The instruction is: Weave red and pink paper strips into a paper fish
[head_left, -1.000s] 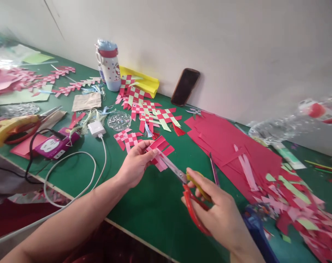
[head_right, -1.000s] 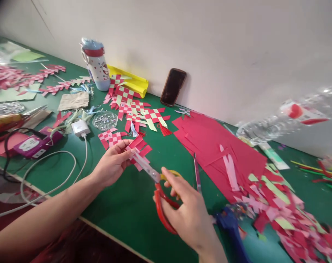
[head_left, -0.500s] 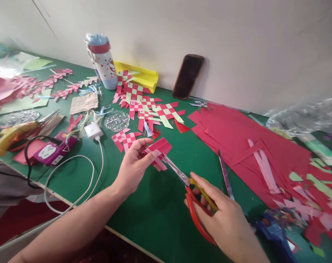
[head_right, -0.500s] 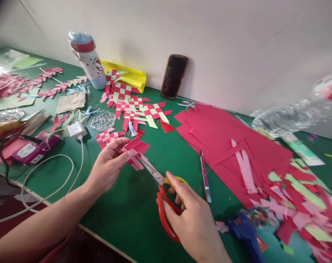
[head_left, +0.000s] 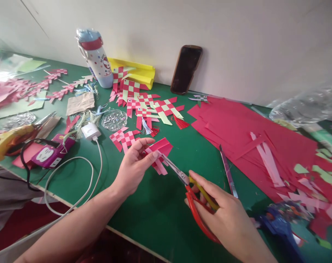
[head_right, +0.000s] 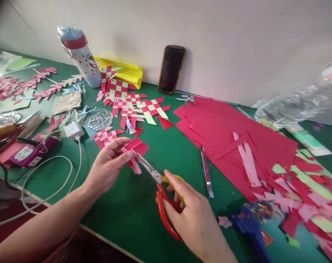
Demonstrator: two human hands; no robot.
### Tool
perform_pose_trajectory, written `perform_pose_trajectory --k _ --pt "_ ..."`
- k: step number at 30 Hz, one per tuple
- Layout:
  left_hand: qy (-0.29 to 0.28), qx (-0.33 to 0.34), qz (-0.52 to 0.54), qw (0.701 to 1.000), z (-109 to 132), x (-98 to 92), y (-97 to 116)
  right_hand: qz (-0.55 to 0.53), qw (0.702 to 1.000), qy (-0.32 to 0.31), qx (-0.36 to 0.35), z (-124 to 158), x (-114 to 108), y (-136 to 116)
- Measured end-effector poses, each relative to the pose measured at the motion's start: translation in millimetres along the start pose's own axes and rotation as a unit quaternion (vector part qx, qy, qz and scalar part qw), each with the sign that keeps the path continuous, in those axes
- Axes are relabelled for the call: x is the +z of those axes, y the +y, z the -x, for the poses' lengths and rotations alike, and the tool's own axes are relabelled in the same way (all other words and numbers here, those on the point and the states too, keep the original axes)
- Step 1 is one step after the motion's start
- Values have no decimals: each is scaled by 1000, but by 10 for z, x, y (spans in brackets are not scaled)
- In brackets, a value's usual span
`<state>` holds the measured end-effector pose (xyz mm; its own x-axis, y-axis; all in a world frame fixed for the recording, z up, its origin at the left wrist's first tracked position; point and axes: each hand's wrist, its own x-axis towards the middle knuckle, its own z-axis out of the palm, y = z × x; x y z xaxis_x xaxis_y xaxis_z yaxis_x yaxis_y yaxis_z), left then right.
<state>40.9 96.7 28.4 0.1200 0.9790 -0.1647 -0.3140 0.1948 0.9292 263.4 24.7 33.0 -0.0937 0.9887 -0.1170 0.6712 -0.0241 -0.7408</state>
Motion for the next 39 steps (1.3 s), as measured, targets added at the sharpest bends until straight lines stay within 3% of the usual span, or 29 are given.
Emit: perform_pose_trajectory --k 11,16,23,39 --pt "41 -14 35 998 -19 -18 -55 -26 1000 0 -8 10 49 100" --pt "36 -49 105 993 -21 1 -15 -57 998 -19 14 2 51 58" --pt "40 -59 126 989 -20 2 -9 -96 994 -36 42 -15 19 -30" --pt "31 -60 140 988 -13 6 21 -81 996 -29 18 20 36 33"
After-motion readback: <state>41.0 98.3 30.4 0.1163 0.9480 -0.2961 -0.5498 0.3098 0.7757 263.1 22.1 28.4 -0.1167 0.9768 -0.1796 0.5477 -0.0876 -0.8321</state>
